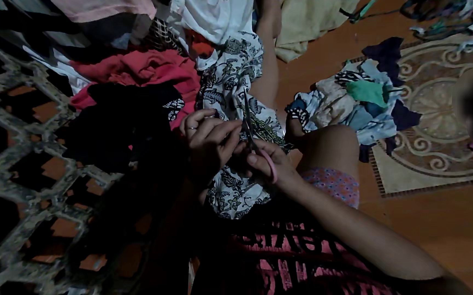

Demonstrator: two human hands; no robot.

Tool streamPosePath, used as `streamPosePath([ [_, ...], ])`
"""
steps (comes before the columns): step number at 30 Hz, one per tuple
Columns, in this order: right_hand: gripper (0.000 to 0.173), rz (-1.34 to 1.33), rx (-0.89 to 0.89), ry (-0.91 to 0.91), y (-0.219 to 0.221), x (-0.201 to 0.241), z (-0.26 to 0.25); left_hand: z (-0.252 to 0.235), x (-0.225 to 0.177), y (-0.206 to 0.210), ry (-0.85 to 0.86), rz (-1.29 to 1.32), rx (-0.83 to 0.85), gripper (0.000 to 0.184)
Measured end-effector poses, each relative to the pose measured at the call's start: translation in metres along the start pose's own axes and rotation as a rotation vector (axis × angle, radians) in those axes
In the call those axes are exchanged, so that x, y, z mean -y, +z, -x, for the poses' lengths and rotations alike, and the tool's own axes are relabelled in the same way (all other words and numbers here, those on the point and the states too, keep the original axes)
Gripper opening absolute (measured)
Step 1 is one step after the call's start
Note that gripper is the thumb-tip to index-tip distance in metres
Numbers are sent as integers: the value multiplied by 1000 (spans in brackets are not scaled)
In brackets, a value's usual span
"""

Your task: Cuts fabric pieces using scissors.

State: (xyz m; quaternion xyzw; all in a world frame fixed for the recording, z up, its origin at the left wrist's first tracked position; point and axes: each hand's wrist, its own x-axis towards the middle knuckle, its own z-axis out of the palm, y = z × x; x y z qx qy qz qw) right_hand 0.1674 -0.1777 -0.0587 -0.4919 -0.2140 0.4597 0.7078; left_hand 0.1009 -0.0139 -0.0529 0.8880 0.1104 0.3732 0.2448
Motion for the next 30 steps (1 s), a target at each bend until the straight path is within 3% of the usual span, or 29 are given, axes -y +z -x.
streamPosePath([
  [6,25,-21,0,-12,4,1,-4,3,-4,-2,-42,4,41,7],
  [11,11,5,-50,41,9,7,-2,1,-2,-2,-40,19,23,7],
  [18,8,-4,-108,66,15,7,-2,2,-5,1,-44,27,37,8],
  [20,14,16,-61,75,12,7,-2,1,-3,2,-52,41,19,10],
  [23,42,105,120,167,-5,13,-1,-6,10,-3,-130,36,16,13],
  [27,44,218,341,277,-61,30,15,-17,36,-17,-412,-135,176,23],
  [30,45,287,203,243,-111,33,42,-14,25,-21,-417,-156,125,31],
])
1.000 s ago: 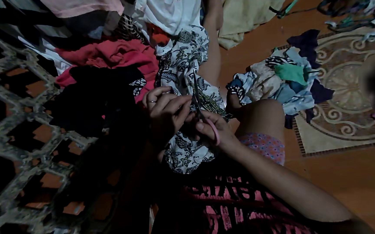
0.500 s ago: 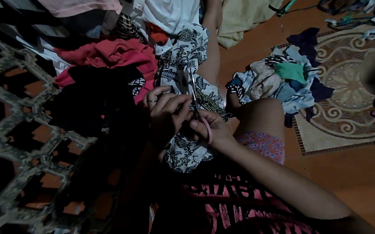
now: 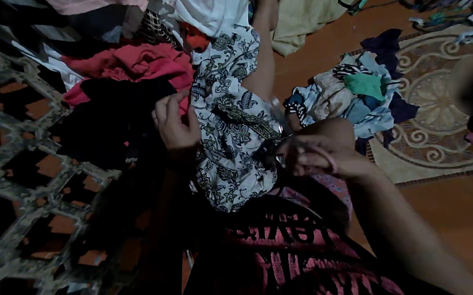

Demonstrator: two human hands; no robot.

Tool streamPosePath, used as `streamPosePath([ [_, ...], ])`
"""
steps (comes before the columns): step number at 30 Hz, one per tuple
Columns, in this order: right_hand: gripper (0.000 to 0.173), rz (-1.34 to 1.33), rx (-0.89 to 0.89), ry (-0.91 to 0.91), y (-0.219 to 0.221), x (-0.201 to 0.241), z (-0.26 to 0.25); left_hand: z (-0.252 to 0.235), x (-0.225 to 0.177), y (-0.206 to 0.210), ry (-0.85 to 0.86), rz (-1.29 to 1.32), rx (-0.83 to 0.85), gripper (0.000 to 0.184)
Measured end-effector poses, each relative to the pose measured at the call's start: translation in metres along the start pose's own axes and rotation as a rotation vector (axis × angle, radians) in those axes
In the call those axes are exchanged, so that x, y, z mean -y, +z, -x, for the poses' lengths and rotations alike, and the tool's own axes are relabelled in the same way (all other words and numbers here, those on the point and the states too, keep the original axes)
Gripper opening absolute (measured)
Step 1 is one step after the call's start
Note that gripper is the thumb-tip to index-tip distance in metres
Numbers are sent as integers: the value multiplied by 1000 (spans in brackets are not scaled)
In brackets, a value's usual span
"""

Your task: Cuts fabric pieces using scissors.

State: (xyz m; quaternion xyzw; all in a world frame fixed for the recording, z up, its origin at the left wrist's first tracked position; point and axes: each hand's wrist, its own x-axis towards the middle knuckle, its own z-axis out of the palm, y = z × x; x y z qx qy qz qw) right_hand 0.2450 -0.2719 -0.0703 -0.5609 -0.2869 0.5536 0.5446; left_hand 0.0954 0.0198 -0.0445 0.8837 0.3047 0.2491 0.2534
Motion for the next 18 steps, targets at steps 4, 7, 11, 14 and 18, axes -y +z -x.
streamPosePath([
  [4,45,23,-571,-13,-13,-27,18,39,-52,-2,-30,279,346,19],
  [7,51,96,-751,-9,-4,-38,4,42,-74,10,-222,194,950,41],
  [11,57,126,-681,33,-2,-56,-23,39,-79,36,-356,113,1008,39],
  [14,57,102,-612,-32,-3,-58,-32,43,-79,42,-415,190,1045,41],
  [18,46,-42,-659,19,-4,-63,-41,60,-82,59,-548,448,1075,50],
])
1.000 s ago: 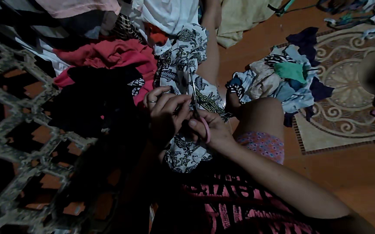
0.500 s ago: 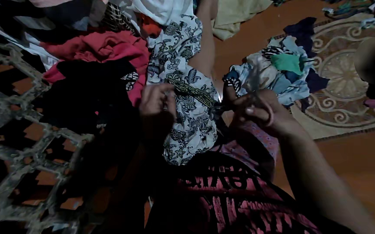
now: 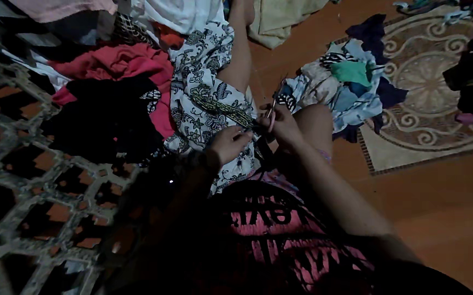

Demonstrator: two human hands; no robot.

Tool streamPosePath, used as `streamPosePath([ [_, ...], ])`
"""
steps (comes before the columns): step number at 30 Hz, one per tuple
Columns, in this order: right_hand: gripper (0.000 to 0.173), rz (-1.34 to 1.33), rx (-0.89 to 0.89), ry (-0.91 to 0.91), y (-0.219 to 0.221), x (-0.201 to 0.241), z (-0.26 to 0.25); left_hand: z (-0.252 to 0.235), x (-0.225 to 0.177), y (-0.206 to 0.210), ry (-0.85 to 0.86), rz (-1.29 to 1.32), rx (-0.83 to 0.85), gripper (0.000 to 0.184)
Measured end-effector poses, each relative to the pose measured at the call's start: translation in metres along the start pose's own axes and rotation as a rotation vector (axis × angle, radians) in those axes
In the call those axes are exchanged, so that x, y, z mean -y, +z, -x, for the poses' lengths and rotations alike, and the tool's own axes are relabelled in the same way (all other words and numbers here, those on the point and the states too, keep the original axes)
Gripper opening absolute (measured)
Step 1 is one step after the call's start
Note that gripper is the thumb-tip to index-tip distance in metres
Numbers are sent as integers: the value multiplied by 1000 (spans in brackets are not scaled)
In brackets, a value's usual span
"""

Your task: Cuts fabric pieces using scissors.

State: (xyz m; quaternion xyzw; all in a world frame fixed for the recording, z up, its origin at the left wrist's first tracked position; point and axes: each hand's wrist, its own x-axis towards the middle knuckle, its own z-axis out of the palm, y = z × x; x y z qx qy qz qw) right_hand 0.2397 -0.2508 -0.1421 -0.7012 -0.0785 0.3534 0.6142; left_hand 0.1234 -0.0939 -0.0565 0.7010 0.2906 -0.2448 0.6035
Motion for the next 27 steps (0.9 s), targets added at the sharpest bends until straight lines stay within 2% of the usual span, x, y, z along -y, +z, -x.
streamPosePath([
  [3,41,-47,-13,29,3,-3,7,-10,8,23,21,194,-57,49],
  [6,39,27,-20,-120,7,22,34,-8,8,35,85,313,-189,43],
  [8,41,14,-30,-199,5,32,50,2,10,31,121,238,-241,39],
  [10,41,-16,-3,-276,-5,36,61,20,7,21,139,27,-305,37],
  [12,49,6,73,-279,-19,39,74,42,-1,12,158,-156,-361,33],
  [15,68,-11,261,-233,-37,28,92,60,4,4,230,-121,-441,26],
  [17,71,-49,373,-175,-41,25,108,65,10,2,241,26,-445,46],
  [21,55,-156,569,-151,-42,14,127,68,16,5,417,279,-526,74],
  [22,54,-153,596,-147,-43,11,129,69,15,5,469,288,-513,70],
  [24,57,-151,624,-139,-46,7,131,71,10,2,491,262,-499,34],
  [25,57,-154,632,-147,-48,4,130,72,6,1,464,253,-511,24],
  [27,57,-157,651,-165,-51,0,129,73,-1,0,398,311,-510,24],
])
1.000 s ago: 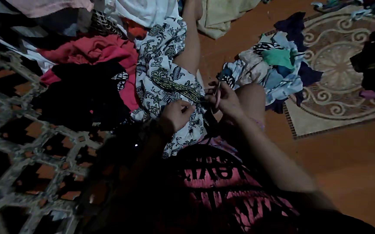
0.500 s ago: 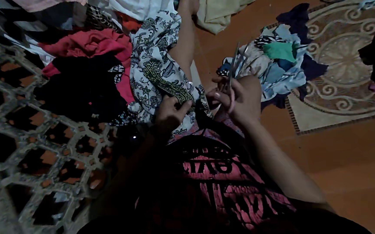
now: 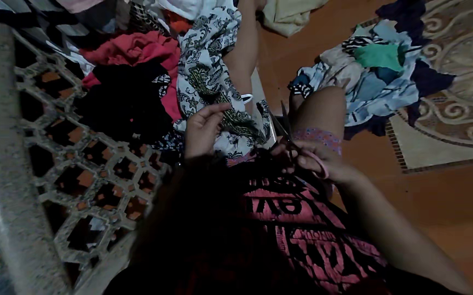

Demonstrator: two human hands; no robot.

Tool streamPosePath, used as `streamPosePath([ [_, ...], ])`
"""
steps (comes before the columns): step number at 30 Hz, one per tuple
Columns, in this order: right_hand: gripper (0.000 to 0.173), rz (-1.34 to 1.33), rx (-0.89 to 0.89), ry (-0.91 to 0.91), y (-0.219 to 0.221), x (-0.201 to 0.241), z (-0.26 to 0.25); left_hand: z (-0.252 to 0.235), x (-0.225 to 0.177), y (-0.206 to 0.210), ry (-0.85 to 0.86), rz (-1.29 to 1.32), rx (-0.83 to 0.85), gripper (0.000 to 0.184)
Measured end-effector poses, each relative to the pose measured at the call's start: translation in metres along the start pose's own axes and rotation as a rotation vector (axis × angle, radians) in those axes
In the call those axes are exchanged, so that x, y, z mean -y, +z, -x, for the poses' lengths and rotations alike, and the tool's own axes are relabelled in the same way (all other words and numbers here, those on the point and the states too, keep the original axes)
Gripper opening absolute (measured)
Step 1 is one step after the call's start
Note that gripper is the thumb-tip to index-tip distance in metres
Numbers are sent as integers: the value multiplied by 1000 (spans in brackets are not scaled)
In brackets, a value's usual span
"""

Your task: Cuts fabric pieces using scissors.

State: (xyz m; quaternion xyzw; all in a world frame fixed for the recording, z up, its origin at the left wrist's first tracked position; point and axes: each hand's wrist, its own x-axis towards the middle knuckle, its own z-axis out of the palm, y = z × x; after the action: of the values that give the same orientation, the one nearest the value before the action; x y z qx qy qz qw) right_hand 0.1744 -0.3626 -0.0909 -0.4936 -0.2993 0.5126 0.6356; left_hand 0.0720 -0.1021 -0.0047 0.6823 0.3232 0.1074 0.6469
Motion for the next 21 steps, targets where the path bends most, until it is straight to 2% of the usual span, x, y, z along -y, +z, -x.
streamPosePath([
  [3,56,-43,46,-51,-3,-3,3,-2,-2,1,74,50,-31,19],
  [5,55,-67,37,-64,-3,-3,4,-1,-2,0,197,11,2,28],
  [7,46,-34,-122,-22,3,6,1,5,-14,-1,254,-105,81,45],
  [9,34,26,-355,-6,11,15,-10,4,-25,3,259,-179,127,51],
  [11,39,53,-463,-110,10,19,-29,-3,-31,10,245,-249,169,38],
  [14,45,36,-477,-270,4,34,-64,-18,-34,20,285,-384,310,21],
  [15,43,22,-478,-229,4,45,-76,-20,-37,24,305,-433,373,18],
  [17,35,-48,-447,-8,4,71,-96,-23,-41,30,363,-502,457,12],
  [19,23,-122,-373,201,2,87,-115,-30,-42,33,404,-544,475,5],
  [21,19,-133,-320,266,0,91,-129,-33,-42,31,382,-556,459,7],
])
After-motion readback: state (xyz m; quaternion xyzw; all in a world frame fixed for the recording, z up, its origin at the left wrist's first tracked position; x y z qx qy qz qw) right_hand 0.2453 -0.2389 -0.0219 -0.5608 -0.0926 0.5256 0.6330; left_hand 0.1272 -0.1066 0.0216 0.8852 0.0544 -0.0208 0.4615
